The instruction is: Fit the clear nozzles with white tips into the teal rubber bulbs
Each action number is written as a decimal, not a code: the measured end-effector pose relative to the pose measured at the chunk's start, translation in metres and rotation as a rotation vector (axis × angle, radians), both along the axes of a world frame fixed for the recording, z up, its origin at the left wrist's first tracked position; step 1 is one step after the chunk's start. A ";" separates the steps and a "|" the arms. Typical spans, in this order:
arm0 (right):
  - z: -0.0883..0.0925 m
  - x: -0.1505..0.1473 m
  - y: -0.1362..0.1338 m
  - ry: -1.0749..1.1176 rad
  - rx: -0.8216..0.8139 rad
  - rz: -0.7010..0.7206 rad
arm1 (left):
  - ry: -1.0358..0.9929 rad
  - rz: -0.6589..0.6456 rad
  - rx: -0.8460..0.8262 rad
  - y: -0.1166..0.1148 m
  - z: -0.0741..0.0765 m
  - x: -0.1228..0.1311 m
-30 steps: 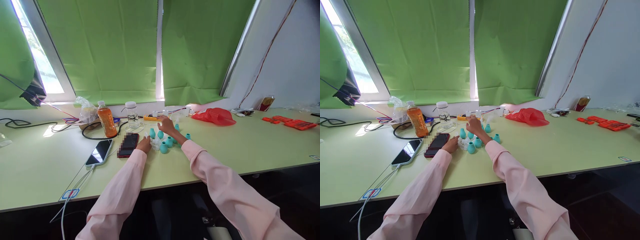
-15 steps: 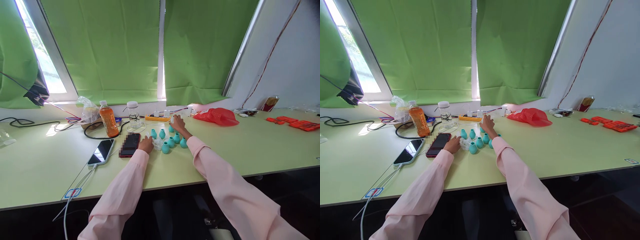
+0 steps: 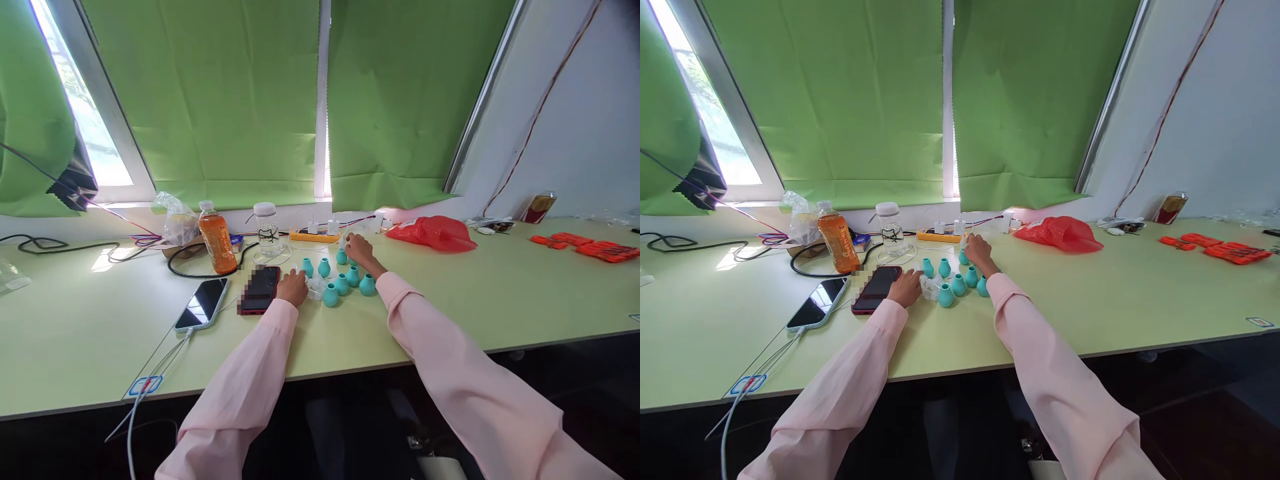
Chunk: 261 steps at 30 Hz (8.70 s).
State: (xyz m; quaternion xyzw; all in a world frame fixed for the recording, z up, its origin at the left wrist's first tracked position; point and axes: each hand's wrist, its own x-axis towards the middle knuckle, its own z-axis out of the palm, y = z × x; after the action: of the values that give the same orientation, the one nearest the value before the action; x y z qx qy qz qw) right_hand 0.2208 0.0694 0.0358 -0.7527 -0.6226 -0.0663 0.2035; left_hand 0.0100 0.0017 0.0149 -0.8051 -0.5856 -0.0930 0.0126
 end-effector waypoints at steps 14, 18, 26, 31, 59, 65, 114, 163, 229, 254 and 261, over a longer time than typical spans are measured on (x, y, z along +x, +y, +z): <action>-0.002 -0.010 0.012 0.040 -0.019 -0.055 | -0.021 0.010 0.015 -0.005 0.003 0.002; -0.003 -0.009 0.010 0.034 0.018 -0.028 | -0.061 0.007 0.032 -0.006 0.003 0.002; 0.028 -0.012 -0.010 0.046 0.258 -0.021 | -0.271 -0.020 0.179 -0.011 0.011 0.003; 0.069 -0.031 -0.044 0.069 0.457 0.187 | -0.713 -0.289 0.411 -0.022 0.021 0.000; -0.024 -0.077 -0.087 0.980 0.341 0.647 | -0.802 -0.632 -0.397 -0.003 0.012 -0.001; -0.020 -0.080 -0.087 1.080 0.239 0.670 | -0.796 -0.657 -0.432 -0.004 0.014 -0.002; -0.023 -0.077 -0.088 0.282 0.420 0.621 | -1.447 -0.173 0.046 0.007 0.007 -0.001; -0.032 -0.084 -0.091 0.658 0.588 0.541 | -0.982 -0.234 0.398 -0.003 0.003 0.002; -0.013 -0.047 -0.082 0.766 0.343 0.815 | -0.658 0.030 0.157 -0.002 0.000 0.004; -0.010 -0.058 -0.091 0.851 0.234 0.864 | -1.453 -0.387 -0.384 0.000 0.004 0.004; -0.007 -0.052 -0.089 0.999 0.242 0.847 | -1.380 -0.353 -0.289 0.005 0.005 0.002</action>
State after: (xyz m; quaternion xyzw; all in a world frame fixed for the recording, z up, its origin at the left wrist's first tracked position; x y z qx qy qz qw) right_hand 0.1691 -0.0193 0.0292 -0.3551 -0.6835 0.3068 0.5591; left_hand 0.0121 0.0072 0.0197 -0.6394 -0.3281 -0.5021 -0.4811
